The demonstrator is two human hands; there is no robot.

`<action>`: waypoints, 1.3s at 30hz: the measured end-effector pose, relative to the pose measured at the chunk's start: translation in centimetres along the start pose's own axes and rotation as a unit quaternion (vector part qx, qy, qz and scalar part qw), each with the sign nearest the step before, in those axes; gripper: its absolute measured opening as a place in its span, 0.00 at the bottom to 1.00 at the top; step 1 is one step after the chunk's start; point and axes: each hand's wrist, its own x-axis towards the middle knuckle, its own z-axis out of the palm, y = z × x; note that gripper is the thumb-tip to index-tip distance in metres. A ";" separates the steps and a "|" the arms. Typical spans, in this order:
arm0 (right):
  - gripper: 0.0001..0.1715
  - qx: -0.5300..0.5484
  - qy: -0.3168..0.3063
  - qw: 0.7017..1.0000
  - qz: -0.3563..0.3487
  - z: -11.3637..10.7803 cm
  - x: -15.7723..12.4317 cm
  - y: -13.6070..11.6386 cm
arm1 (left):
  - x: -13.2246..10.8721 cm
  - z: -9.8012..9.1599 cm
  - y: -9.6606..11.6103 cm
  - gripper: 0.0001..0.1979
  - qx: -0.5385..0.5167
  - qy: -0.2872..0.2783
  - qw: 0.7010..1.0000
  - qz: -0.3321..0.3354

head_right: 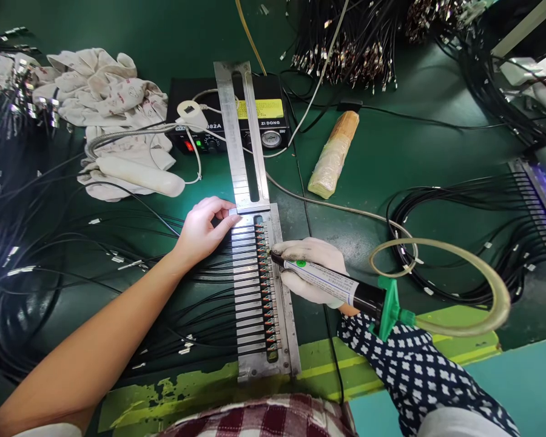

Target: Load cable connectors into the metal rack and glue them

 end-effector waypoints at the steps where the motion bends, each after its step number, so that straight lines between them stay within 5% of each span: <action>1: 0.12 0.003 -0.001 1.000 0.001 0.0 0.0 0.1 | 0.0 0.0 0.0 0.09 0.000 0.000 1.000 0.000; 39: 0.12 0.024 -0.006 0.999 -0.037 0.0 -0.6 -0.2 | 0.1 0.0 -0.1 0.08 -0.002 0.007 1.000 0.005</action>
